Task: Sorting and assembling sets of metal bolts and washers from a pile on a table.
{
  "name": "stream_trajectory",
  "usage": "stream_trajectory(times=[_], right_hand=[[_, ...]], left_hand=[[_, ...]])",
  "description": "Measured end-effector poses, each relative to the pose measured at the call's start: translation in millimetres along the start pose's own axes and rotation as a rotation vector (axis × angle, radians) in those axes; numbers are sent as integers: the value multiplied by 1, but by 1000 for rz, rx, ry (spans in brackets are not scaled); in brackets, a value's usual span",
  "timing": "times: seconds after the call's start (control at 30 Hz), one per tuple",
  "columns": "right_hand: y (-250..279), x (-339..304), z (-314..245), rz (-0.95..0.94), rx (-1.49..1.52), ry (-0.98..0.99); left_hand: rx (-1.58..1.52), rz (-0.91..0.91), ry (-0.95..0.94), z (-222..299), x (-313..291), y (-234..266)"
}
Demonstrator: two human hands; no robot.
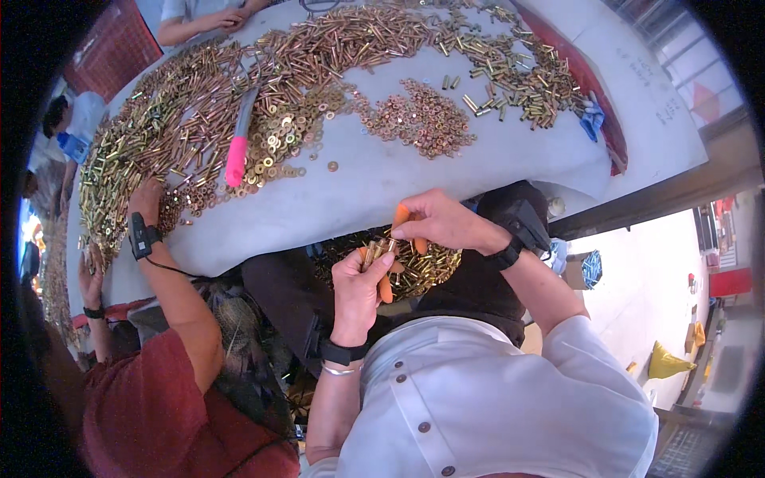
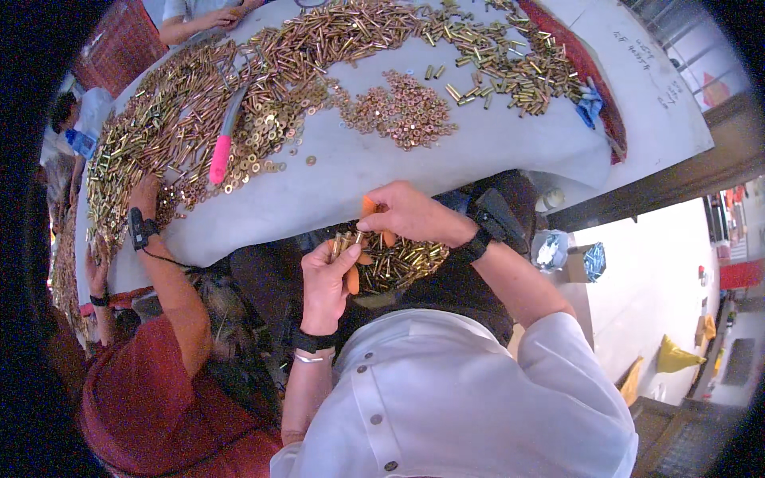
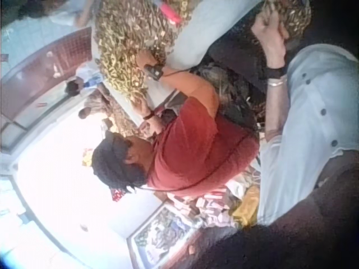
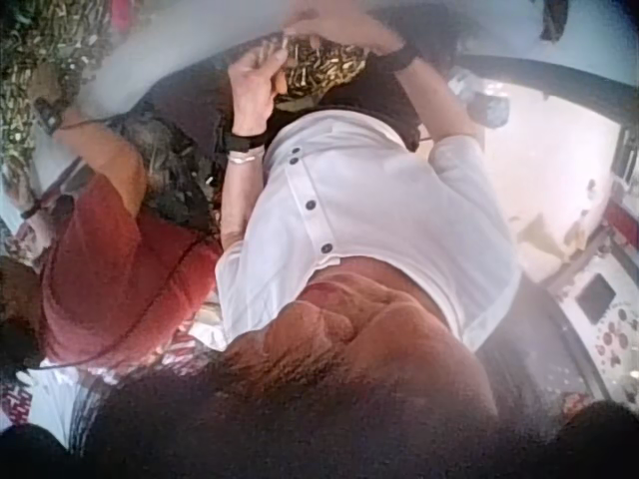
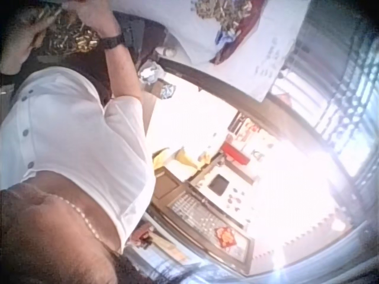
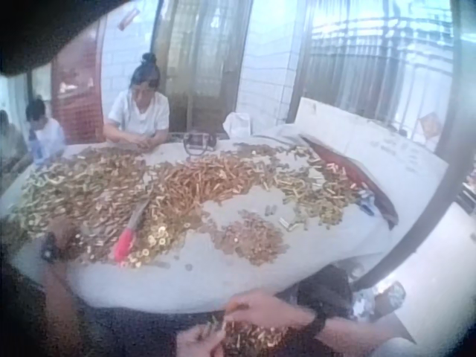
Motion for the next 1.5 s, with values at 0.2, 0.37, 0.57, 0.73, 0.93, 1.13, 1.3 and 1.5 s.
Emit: stream_trajectory(times=[0.2,0.37,0.57,0.73,0.93,1.13,1.3,1.5], right_hand=[[-4,-8,-3,-6,-33,-119],[-10,-11,5,-13,4,-140],[-13,-16,12,52,55,21],[-16,-22,7,80,112,32],[-19,-27,14,131,11,-19],[-17,-26,14,63,-34,-47],[-19,-26,12,37,53,-69],[-14,-28,13,16,136,-58]], left_hand=[[34,-5,6,-1,-6,-6],[24,-33,24,-4,-9,-4],[-45,-74,26,-11,-7,2],[-122,-125,41,-13,-7,1],[-17,-79,18,-14,-10,-3],[66,-38,9,-16,-10,-3],[-15,-40,-8,-21,-6,1],[-57,-95,32,-12,-9,1]])
Point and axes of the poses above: each hand's wrist, its own x-axis towards the middle knuckle, its own y-axis out of the back of the hand, z = x × y, the point moved 2 cm from there along x, towards the middle knuckle, and after that the axes turned 14 degrees about y, right-handed, at the moved point
